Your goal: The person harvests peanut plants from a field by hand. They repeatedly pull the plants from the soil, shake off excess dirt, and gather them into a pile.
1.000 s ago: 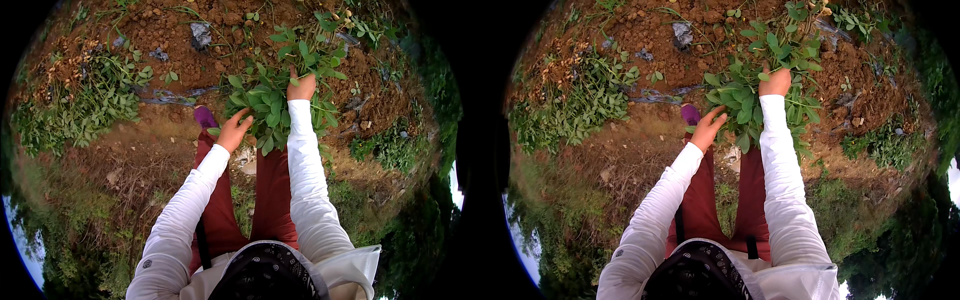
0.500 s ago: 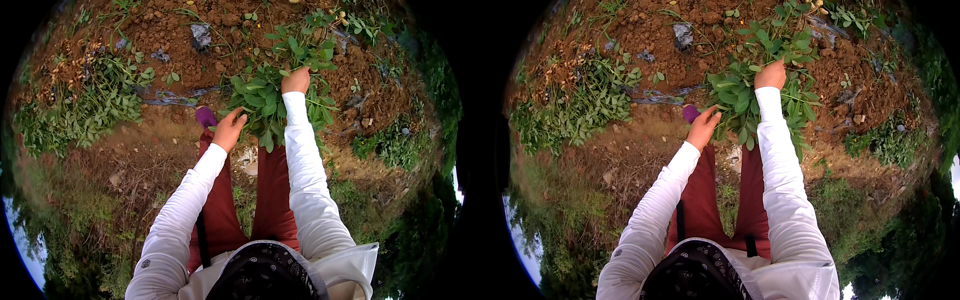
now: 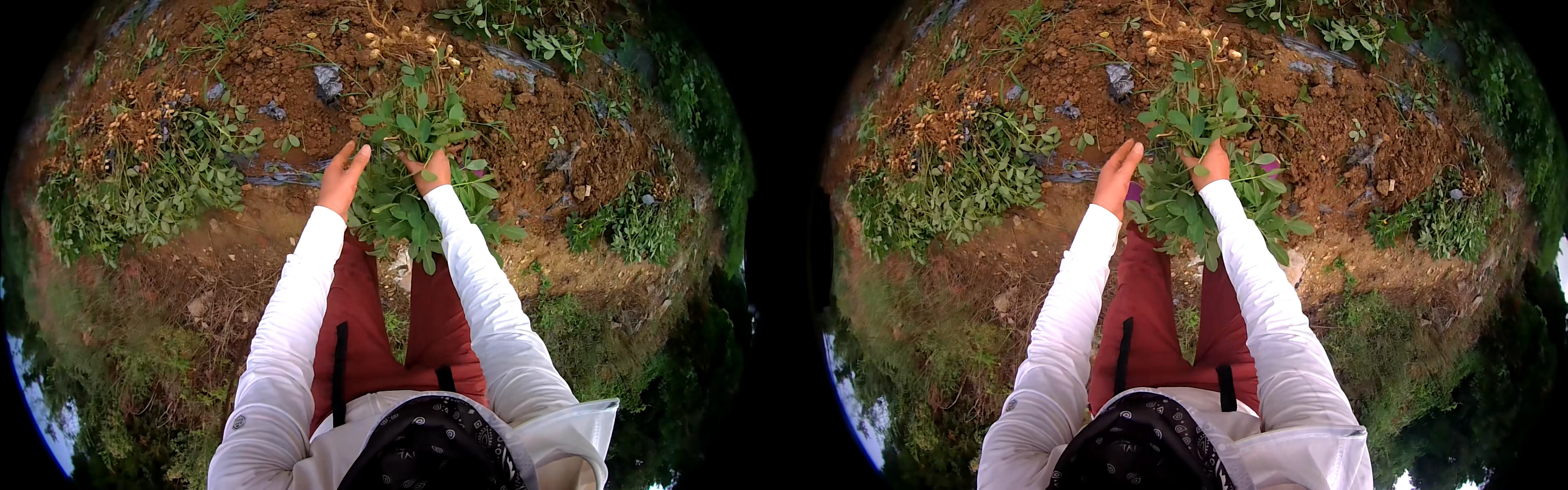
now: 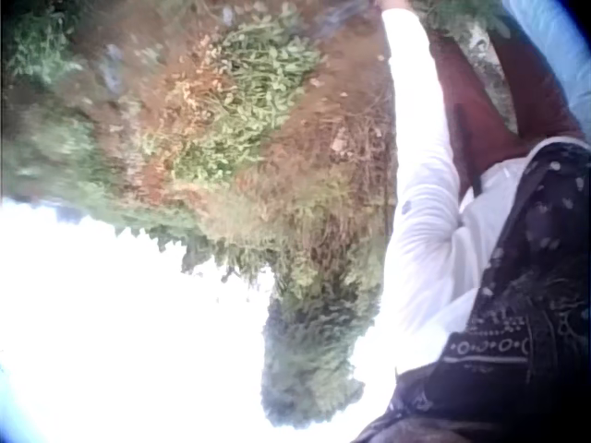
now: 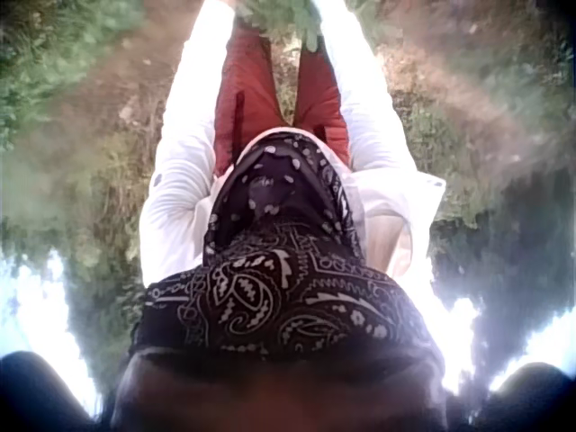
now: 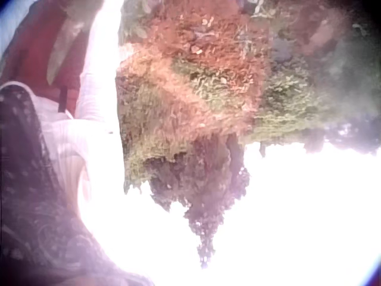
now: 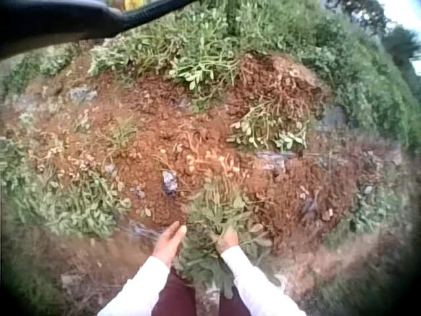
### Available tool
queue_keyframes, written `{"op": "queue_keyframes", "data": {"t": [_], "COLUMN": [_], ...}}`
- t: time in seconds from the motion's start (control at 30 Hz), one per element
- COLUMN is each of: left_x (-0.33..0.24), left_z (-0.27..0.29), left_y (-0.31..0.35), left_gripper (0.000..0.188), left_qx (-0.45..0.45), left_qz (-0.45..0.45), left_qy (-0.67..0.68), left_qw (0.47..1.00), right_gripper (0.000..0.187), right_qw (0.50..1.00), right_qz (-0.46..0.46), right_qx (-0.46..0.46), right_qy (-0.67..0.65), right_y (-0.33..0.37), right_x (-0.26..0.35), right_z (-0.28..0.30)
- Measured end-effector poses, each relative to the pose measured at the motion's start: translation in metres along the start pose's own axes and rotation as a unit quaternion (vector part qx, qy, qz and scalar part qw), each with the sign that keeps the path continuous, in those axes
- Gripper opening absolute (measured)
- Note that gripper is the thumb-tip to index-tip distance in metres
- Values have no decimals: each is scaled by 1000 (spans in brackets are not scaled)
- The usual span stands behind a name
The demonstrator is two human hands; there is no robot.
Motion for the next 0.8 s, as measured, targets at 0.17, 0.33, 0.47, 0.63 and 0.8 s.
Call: {"op": "queue_keyframes", "data": {"t": [0.17,0.33,0.47,0.63,0.8], "left_x": [-45,-88,-77,-66,-56], "left_z": [7,20,30,52,87], "left_y": [29,61,69,56,30], "left_gripper": [77,75,80,57,20], "left_qx": [171,231,186,25,20], "left_qz": [5,-50,-9,-145,-36], "left_qy": [-30,-10,-108,-4,153], "left_qw": [985,971,977,989,987], "right_gripper": [45,44,51,49,67], "right_qw": [959,924,972,980,972], "right_qz": [7,-64,43,118,188], "right_qx": [205,306,224,131,108], "right_qy": [-196,-219,-59,94,85], "right_y": [79,117,136,156,167], "right_x": [67,102,85,120,161], "right_z": [-6,-29,-70,-69,-62]}}
Point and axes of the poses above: each hand's wrist, its own y-axis away from the middle knuckle, its own z-axis out of the back of the hand, x = y × z, the point moved 10 cm from there along -y, towards the middle knuckle, and after that the axes turned 15 degrees about -x, right-handed, at the moved point
